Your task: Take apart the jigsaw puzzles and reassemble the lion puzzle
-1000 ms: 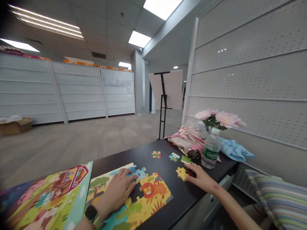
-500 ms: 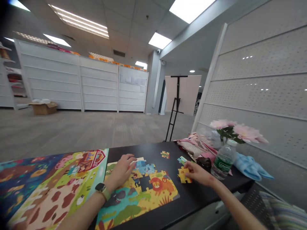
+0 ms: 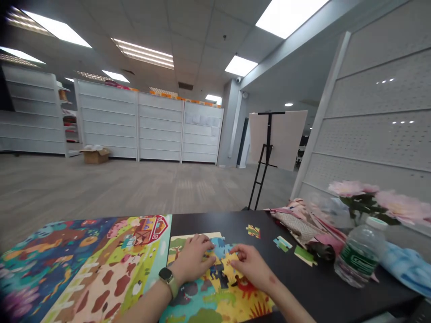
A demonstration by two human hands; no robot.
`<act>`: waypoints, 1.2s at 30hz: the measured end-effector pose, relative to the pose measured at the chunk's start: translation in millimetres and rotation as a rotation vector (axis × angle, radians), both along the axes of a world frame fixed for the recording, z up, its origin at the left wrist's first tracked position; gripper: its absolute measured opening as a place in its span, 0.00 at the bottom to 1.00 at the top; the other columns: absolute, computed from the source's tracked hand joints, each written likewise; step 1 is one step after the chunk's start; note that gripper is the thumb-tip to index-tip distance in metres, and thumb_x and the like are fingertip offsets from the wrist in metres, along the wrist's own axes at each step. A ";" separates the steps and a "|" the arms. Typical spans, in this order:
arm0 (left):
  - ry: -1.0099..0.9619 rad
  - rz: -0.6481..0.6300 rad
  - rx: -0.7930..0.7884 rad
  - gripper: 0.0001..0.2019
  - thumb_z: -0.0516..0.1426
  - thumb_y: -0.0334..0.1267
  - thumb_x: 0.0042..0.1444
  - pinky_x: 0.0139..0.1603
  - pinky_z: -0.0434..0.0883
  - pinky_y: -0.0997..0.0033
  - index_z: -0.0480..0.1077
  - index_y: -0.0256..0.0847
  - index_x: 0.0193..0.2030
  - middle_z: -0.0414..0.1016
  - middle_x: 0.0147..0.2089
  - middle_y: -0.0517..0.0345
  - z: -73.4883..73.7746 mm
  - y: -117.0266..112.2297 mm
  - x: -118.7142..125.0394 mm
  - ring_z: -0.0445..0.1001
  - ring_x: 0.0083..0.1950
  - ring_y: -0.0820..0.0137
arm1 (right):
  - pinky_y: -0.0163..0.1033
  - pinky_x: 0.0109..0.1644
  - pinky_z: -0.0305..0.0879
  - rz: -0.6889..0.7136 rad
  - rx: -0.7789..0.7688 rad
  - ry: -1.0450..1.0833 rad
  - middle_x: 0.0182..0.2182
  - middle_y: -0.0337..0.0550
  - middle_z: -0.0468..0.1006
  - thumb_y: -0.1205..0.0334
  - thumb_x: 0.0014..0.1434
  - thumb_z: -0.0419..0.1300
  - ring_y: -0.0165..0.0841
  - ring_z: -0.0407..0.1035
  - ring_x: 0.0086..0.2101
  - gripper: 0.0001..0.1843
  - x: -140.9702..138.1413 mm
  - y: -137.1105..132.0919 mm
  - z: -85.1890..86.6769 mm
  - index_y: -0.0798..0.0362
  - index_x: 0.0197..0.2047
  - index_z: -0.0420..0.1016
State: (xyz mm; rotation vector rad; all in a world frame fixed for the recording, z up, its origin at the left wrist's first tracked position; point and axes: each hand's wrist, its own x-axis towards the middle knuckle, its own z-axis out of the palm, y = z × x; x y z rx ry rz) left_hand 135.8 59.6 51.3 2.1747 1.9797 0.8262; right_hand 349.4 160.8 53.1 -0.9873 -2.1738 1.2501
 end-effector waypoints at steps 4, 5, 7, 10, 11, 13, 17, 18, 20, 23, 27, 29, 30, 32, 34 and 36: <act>-0.013 0.001 -0.008 0.15 0.55 0.50 0.62 0.57 0.64 0.53 0.74 0.49 0.51 0.72 0.52 0.53 0.1 -0.4 0.6 0.68 0.56 0.55 | 0.32 0.24 0.48 -0.071 0.006 0.005 0.18 0.31 0.67 0.54 0.47 0.65 0.25 0.57 0.19 0.16 -1.6 -9.9 -1.6 0.53 0.38 0.72; -0.015 0.001 -0.010 0.16 0.55 0.50 0.62 0.57 0.64 0.53 0.74 0.49 0.51 0.72 0.52 0.53 0.0 -0.6 0.8 0.67 0.56 0.55 | 0.32 0.24 0.50 -0.096 0.033 0.001 0.19 0.31 0.68 0.56 0.47 0.65 0.26 0.59 0.20 0.14 -2.6 -12.9 -2.3 0.52 0.37 0.73; -0.018 0.000 -0.011 0.16 0.56 0.52 0.61 0.57 0.64 0.53 0.74 0.48 0.51 0.71 0.52 0.53 -0.1 -0.9 1.3 0.67 0.55 0.55 | 0.32 0.26 0.53 -0.130 0.065 -0.010 0.20 0.33 0.70 0.56 0.46 0.66 0.27 0.62 0.22 0.13 -4.3 -17.2 -3.2 0.52 0.34 0.73; -0.019 -0.002 -0.009 0.17 0.56 0.53 0.61 0.56 0.64 0.54 0.74 0.49 0.51 0.71 0.52 0.53 -0.6 -0.9 1.7 0.67 0.56 0.54 | 0.32 0.24 0.53 -0.125 0.019 -0.036 0.20 0.33 0.70 0.49 0.47 0.65 0.27 0.61 0.20 0.17 -4.6 -17.8 -3.3 0.52 0.35 0.73; -0.019 -0.001 -0.007 0.17 0.56 0.53 0.61 0.56 0.64 0.54 0.74 0.49 0.51 0.71 0.52 0.53 -0.8 -0.8 1.6 0.67 0.56 0.54 | 0.33 0.23 0.52 -0.120 -0.001 -0.042 0.19 0.33 0.69 0.47 0.48 0.63 0.27 0.60 0.19 0.18 -4.4 -17.0 -3.3 0.53 0.36 0.72; -0.020 0.002 -0.006 0.16 0.55 0.52 0.62 0.56 0.64 0.53 0.73 0.49 0.50 0.72 0.52 0.53 -1.3 -0.3 1.4 0.67 0.55 0.55 | 0.33 0.22 0.52 -0.115 -0.004 -0.057 0.19 0.32 0.68 0.46 0.50 0.61 0.27 0.59 0.18 0.19 -4.5 -15.9 -2.7 0.53 0.38 0.73; -0.015 0.002 -0.006 0.16 0.56 0.52 0.60 0.56 0.64 0.54 0.73 0.50 0.50 0.72 0.52 0.54 -2.5 0.2 1.7 0.67 0.56 0.56 | 0.35 0.30 0.57 -0.128 0.131 -0.095 0.22 0.34 0.70 0.56 0.47 0.65 0.31 0.64 0.25 0.12 -6.9 -21.7 2.2 0.52 0.35 0.76; -0.013 0.002 -0.005 0.17 0.57 0.54 0.59 0.56 0.64 0.54 0.73 0.50 0.50 0.72 0.52 0.54 -2.5 0.2 2.5 0.67 0.56 0.55 | 0.36 0.33 0.59 -0.135 0.211 -0.126 0.25 0.36 0.72 0.58 0.46 0.65 0.33 0.66 0.29 0.11 -7.4 -25.0 3.8 0.52 0.34 0.77; -0.004 0.011 -0.004 0.21 0.60 0.58 0.55 0.57 0.64 0.54 0.73 0.49 0.50 0.72 0.52 0.54 -2.2 0.3 5.4 0.67 0.56 0.54 | 0.38 0.40 0.62 -0.153 0.374 -0.212 0.33 0.40 0.76 0.58 0.46 0.66 0.37 0.69 0.36 0.10 -7.6 -31.5 6.1 0.51 0.33 0.77; 0.012 0.051 -0.019 0.29 0.63 0.64 0.46 0.56 0.64 0.52 0.73 0.47 0.48 0.72 0.51 0.52 -0.9 0.3 11.7 0.68 0.54 0.52 | 0.38 0.44 0.63 -0.133 0.477 -0.294 0.38 0.41 0.76 0.57 0.47 0.67 0.38 0.70 0.40 0.09 -5.5 -31.9 5.2 0.50 0.32 0.75; 0.006 0.090 -0.064 0.33 0.66 0.64 0.38 0.55 0.64 0.52 0.73 0.47 0.48 0.72 0.52 0.52 -0.1 0.1 17.8 0.68 0.54 0.50 | 0.37 0.46 0.64 -0.121 0.479 -0.249 0.37 0.41 0.79 0.58 0.58 0.57 0.36 0.72 0.40 0.08 5.4 10.3 4.8 0.49 0.35 0.77; -0.011 0.094 -0.074 0.33 0.67 0.62 0.37 0.55 0.64 0.52 0.73 0.47 0.48 0.71 0.53 0.51 -1.0 0.2 18.5 0.67 0.55 0.49 | 0.41 0.53 0.63 -0.214 0.490 -0.246 0.43 0.47 0.79 0.60 0.61 0.52 0.39 0.71 0.46 0.13 14.8 47.5 8.8 0.52 0.41 0.78; -0.021 0.095 -0.077 0.34 0.68 0.62 0.36 0.56 0.63 0.52 0.72 0.47 0.49 0.71 0.54 0.51 -1.8 0.4 18.5 0.67 0.56 0.49 | 0.44 0.57 0.60 -0.255 0.489 -0.255 0.46 0.50 0.78 0.60 0.59 0.54 0.42 0.70 0.49 0.13 19.8 66.9 11.6 0.53 0.42 0.78; -0.040 0.095 -0.086 0.35 0.68 0.62 0.35 0.57 0.63 0.52 0.72 0.47 0.50 0.70 0.55 0.51 -3.5 1.3 17.9 0.67 0.56 0.49 | 0.48 0.59 0.58 -0.305 0.465 -0.279 0.47 0.52 0.78 0.60 0.52 0.61 0.46 0.69 0.52 0.12 28.6 102.2 17.0 0.54 0.40 0.79; -0.051 0.100 -0.099 0.36 0.68 0.64 0.34 0.58 0.63 0.52 0.72 0.48 0.50 0.70 0.55 0.52 -5.2 2.6 17.0 0.66 0.57 0.48 | 0.48 0.56 0.61 -0.313 0.419 -0.295 0.41 0.50 0.80 0.61 0.42 0.68 0.48 0.71 0.48 0.12 33.7 128.9 20.4 0.53 0.34 0.79; -0.051 0.103 -0.109 0.38 0.68 0.65 0.34 0.58 0.63 0.53 0.72 0.48 0.50 0.69 0.55 0.52 -6.1 3.6 16.2 0.66 0.57 0.48 | 0.46 0.49 0.64 -0.295 0.362 -0.289 0.33 0.45 0.80 0.62 0.34 0.71 0.46 0.73 0.41 0.14 34.4 145.6 20.2 0.52 0.28 0.76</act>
